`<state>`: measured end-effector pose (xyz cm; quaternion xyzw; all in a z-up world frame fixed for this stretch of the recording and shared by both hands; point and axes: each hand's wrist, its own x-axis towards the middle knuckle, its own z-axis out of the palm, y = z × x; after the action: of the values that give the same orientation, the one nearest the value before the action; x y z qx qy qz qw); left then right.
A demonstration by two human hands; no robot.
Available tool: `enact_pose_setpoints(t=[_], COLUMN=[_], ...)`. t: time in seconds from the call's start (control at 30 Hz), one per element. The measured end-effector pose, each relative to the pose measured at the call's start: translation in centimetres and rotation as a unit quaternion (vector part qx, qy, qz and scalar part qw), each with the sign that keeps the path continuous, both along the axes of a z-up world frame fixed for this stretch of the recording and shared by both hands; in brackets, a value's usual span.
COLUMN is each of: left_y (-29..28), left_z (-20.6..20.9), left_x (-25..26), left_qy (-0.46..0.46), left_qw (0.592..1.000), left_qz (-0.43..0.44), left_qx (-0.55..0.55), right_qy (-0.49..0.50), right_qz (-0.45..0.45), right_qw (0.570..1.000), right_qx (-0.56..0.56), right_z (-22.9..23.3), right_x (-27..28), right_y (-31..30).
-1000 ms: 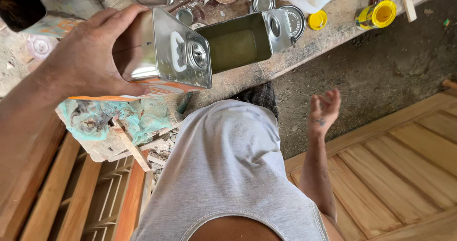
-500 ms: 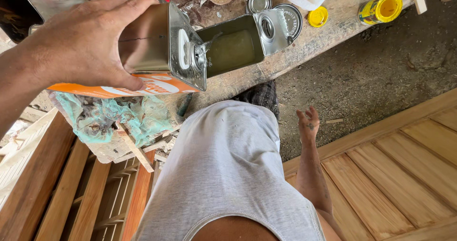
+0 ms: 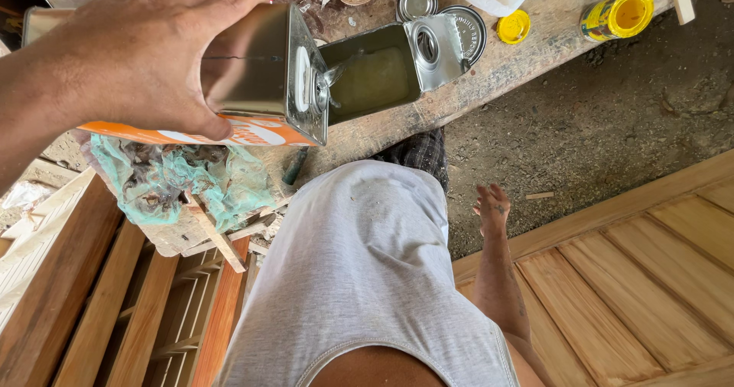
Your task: The person pours a clear liquid from a large metal can into a smaller metal container, then adds a dark liquid from a small jar. The person uses a wooden stick to stir the mixture in the small jar.
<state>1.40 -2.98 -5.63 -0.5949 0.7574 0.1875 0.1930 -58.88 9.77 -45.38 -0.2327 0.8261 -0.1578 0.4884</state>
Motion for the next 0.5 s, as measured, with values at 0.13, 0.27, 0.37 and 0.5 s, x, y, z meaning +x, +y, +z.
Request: enact_pose_setpoints(t=[0.13,0.27,0.37,0.5], left_y=[-0.4,-0.7,-0.9,-0.9], left_z=[0.2,0.4,0.5,0.8], left_x=[-0.5,-0.7,-0.9,-1.1], left_qy=[-0.016,0.000,-0.016,-0.009], left_qw=[1.000,1.000,1.000,1.000], left_qz=[0.003,-0.007,0.005,-0.013], left_qx=[0.009,-0.004,0.012,0.004], right_qy=[-0.005,-0.002,-0.006,-0.007], right_qz=[-0.019,-0.032,-0.042,-0.040], right_qw=[1.000,0.999,0.998,0.998], right_qx=[0.008,0.030,0.038,0.047], right_z=[-0.2,-0.6,-0.9,-0.8], right_x=[-0.2,-0.6,-0.8,-1.0], right_y=[0.5,1.1,1.1,1.2])
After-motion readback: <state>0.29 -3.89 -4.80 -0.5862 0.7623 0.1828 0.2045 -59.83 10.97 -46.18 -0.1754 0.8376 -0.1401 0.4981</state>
